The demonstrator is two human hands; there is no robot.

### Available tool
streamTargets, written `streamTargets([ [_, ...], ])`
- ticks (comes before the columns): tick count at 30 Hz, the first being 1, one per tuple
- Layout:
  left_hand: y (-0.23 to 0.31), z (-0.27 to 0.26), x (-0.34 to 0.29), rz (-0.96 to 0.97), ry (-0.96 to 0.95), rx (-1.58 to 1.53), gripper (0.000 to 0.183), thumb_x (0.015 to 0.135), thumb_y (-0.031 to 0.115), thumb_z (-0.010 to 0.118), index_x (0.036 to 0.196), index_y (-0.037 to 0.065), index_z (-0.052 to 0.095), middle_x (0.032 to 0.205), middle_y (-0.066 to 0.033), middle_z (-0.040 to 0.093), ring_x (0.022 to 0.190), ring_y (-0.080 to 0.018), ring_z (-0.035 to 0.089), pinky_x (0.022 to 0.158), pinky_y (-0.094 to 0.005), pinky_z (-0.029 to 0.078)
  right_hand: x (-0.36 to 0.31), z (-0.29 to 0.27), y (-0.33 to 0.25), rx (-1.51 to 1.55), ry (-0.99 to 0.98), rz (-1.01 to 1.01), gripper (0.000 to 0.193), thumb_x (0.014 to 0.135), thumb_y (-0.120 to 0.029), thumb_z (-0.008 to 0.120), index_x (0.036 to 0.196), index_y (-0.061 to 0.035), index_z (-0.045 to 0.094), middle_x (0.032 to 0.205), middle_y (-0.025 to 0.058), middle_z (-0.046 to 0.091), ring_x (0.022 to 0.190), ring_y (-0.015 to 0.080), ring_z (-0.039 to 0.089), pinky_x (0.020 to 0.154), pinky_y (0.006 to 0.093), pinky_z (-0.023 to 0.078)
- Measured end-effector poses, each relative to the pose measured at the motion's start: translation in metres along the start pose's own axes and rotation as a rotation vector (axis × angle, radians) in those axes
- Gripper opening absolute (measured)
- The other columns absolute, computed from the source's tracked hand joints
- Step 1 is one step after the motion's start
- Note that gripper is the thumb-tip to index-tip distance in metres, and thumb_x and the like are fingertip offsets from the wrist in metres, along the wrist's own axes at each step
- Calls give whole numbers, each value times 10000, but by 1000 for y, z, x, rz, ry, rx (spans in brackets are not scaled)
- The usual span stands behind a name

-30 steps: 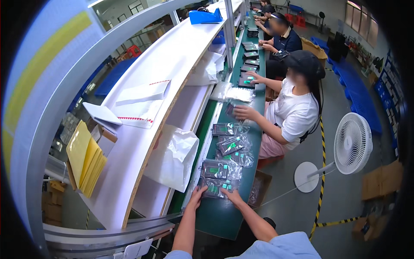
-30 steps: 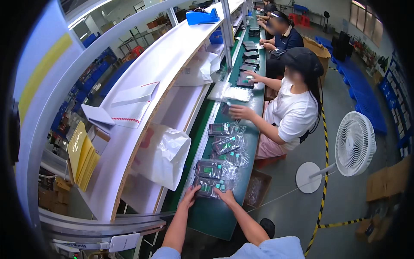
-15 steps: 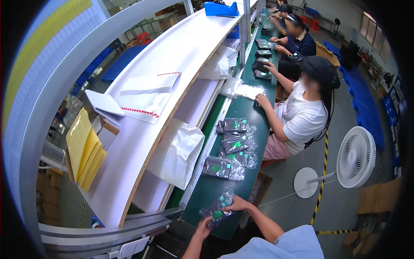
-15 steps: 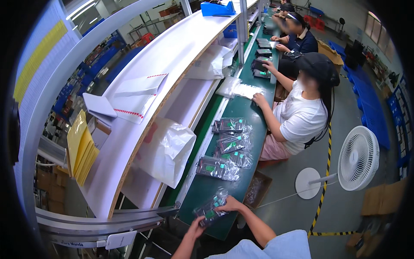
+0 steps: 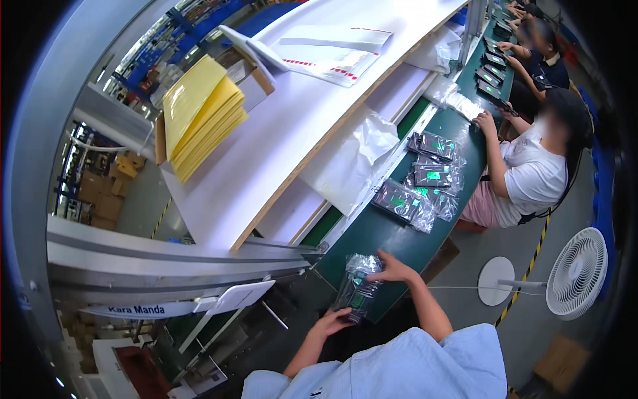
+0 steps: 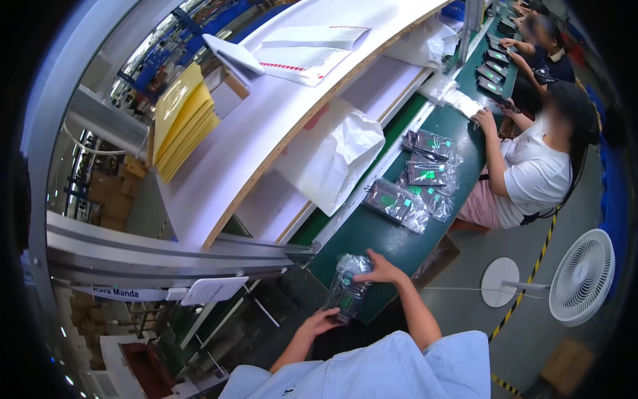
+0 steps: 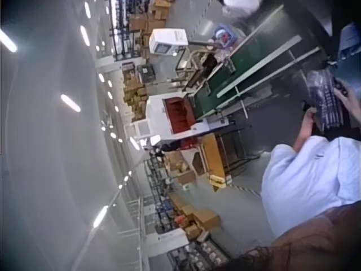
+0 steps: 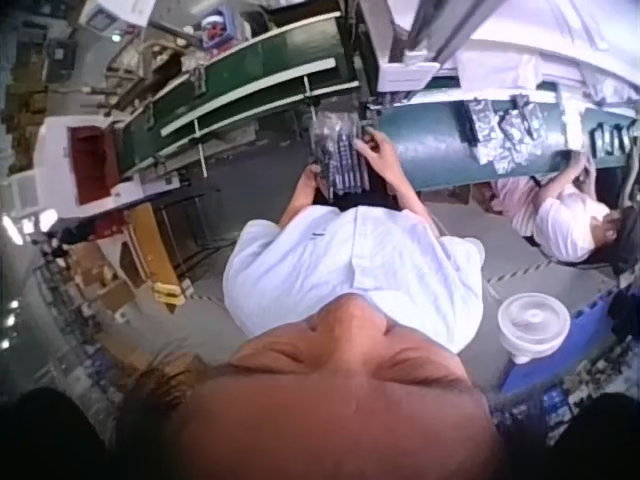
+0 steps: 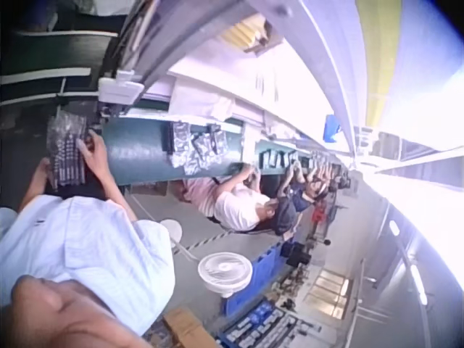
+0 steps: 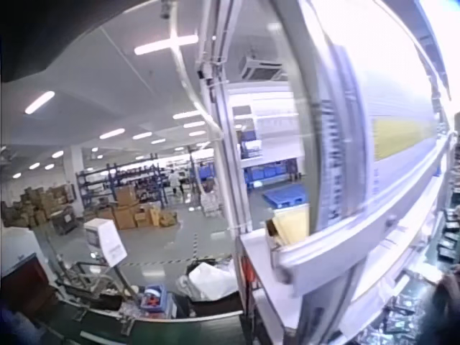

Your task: The person places small, plastic-wrapped electronic components onto a moving conveyor belt in a factory setting. They handle the items one by one, ensuring they are spaced out as they travel down the line. The person occasionally picks up a stack of these components from a nearby table to replenish their supply.

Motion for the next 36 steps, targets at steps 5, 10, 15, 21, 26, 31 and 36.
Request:
streamTargets([
  [5,47,-10,-20,126,199,300,1145,703,104,740,1370,124,-191,1334,-191,289,1213,-296,361,949,-444,375,-55,10,44,372,34,245,949,671,-388,754,1331,50,231,1273,188,410,1160,259,419,980,349,329],
  [10,67,33,-1,182,154,716,1223,656,272,785,1376,89,-186,1366,-203,277,1217,-250,375,956,-353,366,-56,88,34,658,-99,280,714,710,-318,740,1249,-7,390,1165,96,505,1072,193,479,921,318,380],
  [15,56,3,19,274,110,706,1120,678,310,758,1407,147,-77,1368,-148,309,1217,-247,386,951,-359,380,-36,121,11,624,83,242,751,667,-368,753,1210,23,412,1179,137,481,1069,227,483,923,340,391],
  [21,26,-20,-55,270,50,258,785,715,164,688,1361,153,241,1221,-99,473,1039,-243,537,842,-400,469,-60,147,-46,-331,100,-83,709,704,-468,694,1187,12,495,1249,201,388,1136,293,409,924,370,384],
  [26,-10,-82,-97,434,-290,-176,508,724,219,612,1176,24,485,999,-102,604,936,-247,584,850,-378,463,-91,134,-171,23,-3,-293,534,770,-271,685,1176,15,489,1092,144,466,920,202,513,758,297,450],
  [31,-15,-28,-206,778,-2,-514,347,747,274,543,988,26,565,867,-108,625,788,-239,604,760,-355,482,-52,171,-223,-52,-179,-346,343,791,-197,670,1037,26,589,805,86,605,711,137,572,652,248,463],
  [36,-8,-30,-256,812,-76,-775,326,737,301,531,928,39,567,867,-124,620,770,-248,590,724,-366,478,-48,216,-278,-232,-230,-508,244,799,-172,642,960,11,629,753,95,615,690,126,566,628,245,447],
])
Point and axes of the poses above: each hand's wrist, its own x-axis towards the middle knuckle, its own z-axis out of the palm, y = z × x, the point moved 7 cm from there along x, towards the middle knuckle
